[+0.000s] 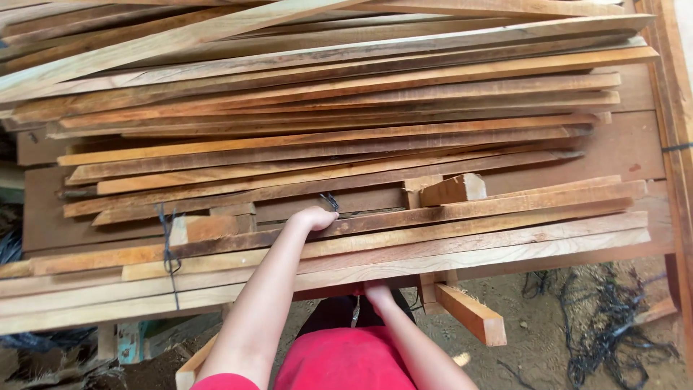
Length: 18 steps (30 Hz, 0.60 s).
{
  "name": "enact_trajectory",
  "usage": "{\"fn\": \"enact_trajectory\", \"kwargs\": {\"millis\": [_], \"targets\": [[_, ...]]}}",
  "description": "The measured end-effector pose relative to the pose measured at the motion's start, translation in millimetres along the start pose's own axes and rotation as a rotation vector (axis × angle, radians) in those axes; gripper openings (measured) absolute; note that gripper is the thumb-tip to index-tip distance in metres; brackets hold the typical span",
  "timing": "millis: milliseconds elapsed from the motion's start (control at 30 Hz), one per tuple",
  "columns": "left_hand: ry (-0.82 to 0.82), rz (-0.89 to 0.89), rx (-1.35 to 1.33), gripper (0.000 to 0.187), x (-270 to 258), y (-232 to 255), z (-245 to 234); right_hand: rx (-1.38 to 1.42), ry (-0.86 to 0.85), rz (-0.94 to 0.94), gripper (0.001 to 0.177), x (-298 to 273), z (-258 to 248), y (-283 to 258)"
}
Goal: Bundling a set of wooden slats together using plastic ties.
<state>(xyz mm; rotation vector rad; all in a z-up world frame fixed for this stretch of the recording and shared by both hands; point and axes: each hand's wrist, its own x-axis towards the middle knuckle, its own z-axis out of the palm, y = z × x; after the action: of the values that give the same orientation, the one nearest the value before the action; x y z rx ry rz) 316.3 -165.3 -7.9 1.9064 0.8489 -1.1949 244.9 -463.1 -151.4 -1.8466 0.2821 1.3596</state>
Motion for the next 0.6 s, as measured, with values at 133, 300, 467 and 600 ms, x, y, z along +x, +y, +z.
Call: {"fn": "enact_trajectory", "kwargs": {"millis": [133, 300, 467, 600], "targets": [[-0.16, 0.081, 0.079, 0.078, -7.5, 35.1, -16.1, 0.128, 0.006, 0.027, 0.056, 57.5, 5.8, 63.6], [-0.151, 0.153, 0.301, 0.062, 70.9, 42.5, 11.2, 0.193, -0.031, 0.04, 0.057, 50.6, 10.9, 49.0], [-0.029, 0.202, -0.081, 0.055, 116.6, 63.0, 40.9, 0.133, 0.02, 0.081, 0.039, 35.6, 0.7, 69.6], [0.184, 0.416, -0.216, 0.058, 73.8, 101.8, 24.5, 0.052, 0.093, 0.062, 0.025, 36.8, -17.6, 67.2]]}}
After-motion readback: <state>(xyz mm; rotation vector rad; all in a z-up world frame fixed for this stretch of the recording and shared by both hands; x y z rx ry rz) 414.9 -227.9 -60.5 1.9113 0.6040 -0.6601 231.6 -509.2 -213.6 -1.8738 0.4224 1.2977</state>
